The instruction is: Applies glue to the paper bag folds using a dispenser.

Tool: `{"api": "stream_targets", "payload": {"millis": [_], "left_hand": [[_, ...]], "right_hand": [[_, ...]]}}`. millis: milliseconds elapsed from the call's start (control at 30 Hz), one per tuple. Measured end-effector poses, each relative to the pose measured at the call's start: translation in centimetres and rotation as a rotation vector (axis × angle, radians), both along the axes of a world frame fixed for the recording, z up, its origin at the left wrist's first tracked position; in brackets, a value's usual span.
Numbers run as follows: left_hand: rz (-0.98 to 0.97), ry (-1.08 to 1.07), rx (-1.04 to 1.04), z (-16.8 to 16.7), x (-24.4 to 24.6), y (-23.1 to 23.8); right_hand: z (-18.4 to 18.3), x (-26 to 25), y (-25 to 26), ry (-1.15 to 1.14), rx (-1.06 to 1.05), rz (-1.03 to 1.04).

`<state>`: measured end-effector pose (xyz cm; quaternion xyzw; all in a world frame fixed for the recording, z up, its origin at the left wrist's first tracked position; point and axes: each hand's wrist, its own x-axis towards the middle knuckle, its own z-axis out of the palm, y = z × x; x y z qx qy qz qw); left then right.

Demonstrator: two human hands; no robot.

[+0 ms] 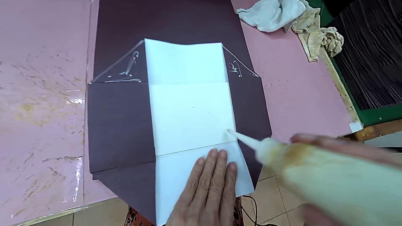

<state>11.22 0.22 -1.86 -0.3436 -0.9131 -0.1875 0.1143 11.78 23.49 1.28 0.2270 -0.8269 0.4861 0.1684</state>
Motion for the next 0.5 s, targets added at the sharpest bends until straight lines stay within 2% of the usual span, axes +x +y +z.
{"api": "stream_targets", "payload": {"millis": [67,200,267,367,500], "left_hand": [[-0.012,0.02,-0.041,-0.5,0.0,0.0],[-0.013,0.05,-0.061,-0.6,-0.2,0.2],[-0.006,0.056,-0.066,-0.6,-0.2,0.2],[-0.01,0.046,-0.084,-0.4,-0.2,0.3],[-0.021,0.038,-0.117,-0.2,-0.3,0.3]], "right_hand": [[0.9,-1.3,0.1,0.02,-0.207,-0.205],[0.7,-3.6,4.3,0.021,-0.494,-0.408],[0.5,-4.8,5.0,-0.034,-0.475,-0.478],[0.2,-5.8,3.6,-0.111,-0.488,-0.471],[0.5,-7.3,1.2,-0.094,-0.518,-0.453]]}}
